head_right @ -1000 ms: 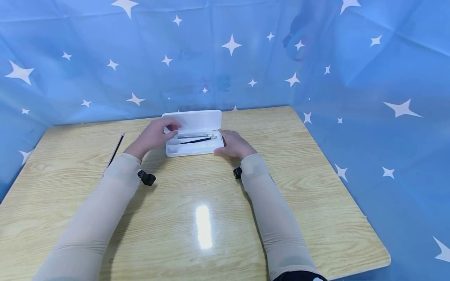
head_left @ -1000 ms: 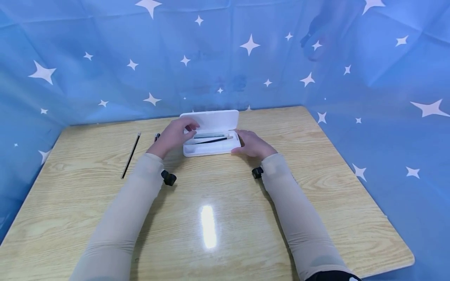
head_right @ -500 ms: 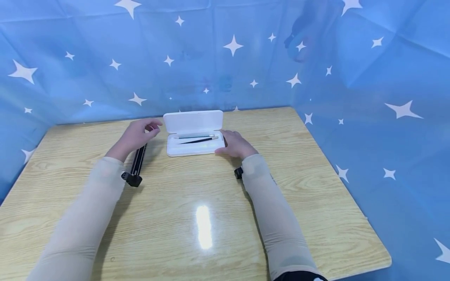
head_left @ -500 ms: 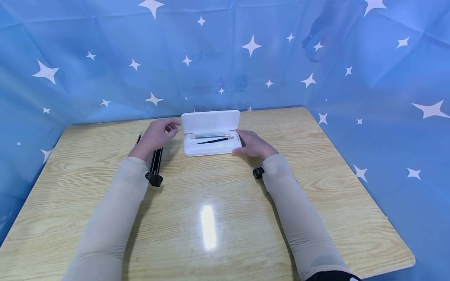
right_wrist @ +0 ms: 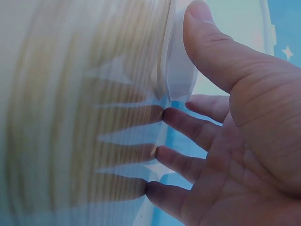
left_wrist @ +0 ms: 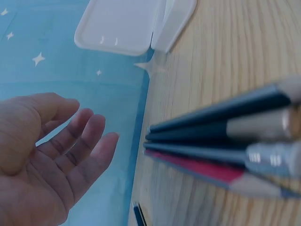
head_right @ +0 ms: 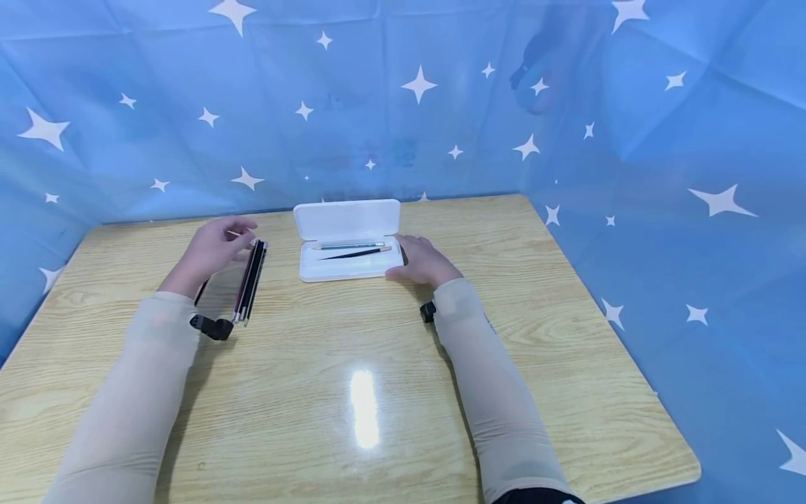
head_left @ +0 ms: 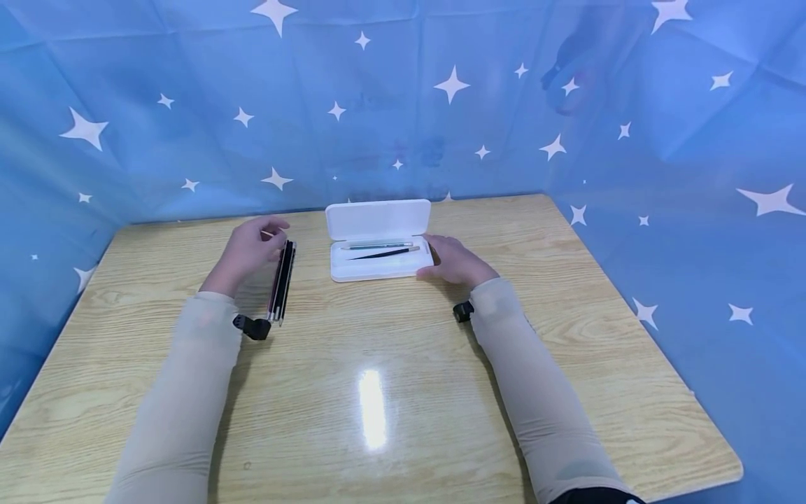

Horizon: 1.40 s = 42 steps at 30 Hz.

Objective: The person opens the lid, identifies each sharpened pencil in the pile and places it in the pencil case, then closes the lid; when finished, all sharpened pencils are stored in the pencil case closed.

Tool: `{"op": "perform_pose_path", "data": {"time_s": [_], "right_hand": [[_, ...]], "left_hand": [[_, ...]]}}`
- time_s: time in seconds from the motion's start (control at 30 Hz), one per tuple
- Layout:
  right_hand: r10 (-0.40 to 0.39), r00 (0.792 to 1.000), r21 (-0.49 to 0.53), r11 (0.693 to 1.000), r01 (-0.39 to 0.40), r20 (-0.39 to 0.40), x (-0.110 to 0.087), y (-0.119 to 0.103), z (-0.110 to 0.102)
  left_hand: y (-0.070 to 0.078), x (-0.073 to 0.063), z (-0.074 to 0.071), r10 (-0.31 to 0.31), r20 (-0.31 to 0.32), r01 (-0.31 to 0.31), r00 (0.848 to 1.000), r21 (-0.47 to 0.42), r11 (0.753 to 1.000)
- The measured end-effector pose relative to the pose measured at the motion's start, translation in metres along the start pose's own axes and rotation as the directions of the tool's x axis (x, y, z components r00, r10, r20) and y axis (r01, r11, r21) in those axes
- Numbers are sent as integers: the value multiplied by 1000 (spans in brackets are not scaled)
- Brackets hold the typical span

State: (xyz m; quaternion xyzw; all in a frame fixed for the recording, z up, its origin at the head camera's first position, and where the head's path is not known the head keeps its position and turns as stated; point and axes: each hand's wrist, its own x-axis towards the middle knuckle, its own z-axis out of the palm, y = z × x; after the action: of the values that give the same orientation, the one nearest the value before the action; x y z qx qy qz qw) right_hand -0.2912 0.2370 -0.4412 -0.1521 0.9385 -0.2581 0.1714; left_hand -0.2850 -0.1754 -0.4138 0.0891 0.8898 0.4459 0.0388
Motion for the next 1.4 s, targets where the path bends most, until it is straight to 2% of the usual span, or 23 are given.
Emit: {"op": "perform_pose_path", "data": {"time_s": [0.13, 0.33, 0.5, 0.67, 0.77, 0.9, 1.1, 1.2, 1.4], "right_hand": [[5, 1000, -6, 1000, -5, 2, 0, 0, 1], [2, 1000, -3, 1000, -2, 4, 0, 0, 1], [1, 1000, 0, 1000, -1, 8, 0, 0, 1], [7, 1000, -11, 1000, -7, 9, 1, 0, 2], [3, 1000, -11, 1000, -3, 9, 1, -1, 2], [-7, 1000, -6, 1000, 7, 3, 1, -1, 2], [-10, 1000, -11, 1000, 10, -3, 2, 0, 2], [-21, 1000, -18, 1000, 21, -3, 3, 1, 2], [-27, 1000, 2, 1000, 27, -7, 1, -1, 0]], "left_hand": [[-7, -8, -6, -37, -4, 37, 999, -40, 998], [-15, -16, -12, -135, 21, 137, 991, -83, 987], [-21, -17, -12, -176, 104, 186, 979, -98, 978], [-24, -17, -11, -219, 209, 252, 953, -149, 956], [-25, -17, -11, -222, 243, 261, 944, -143, 955], [-28, -17, -12, -231, 252, 267, 940, -115, 957], [-29, -19, -12, -292, 267, 342, 918, -162, 926], [-27, -20, -11, -305, 282, 356, 910, -151, 922], [-25, -16, -4, -330, 266, 372, 906, -124, 920]]}}
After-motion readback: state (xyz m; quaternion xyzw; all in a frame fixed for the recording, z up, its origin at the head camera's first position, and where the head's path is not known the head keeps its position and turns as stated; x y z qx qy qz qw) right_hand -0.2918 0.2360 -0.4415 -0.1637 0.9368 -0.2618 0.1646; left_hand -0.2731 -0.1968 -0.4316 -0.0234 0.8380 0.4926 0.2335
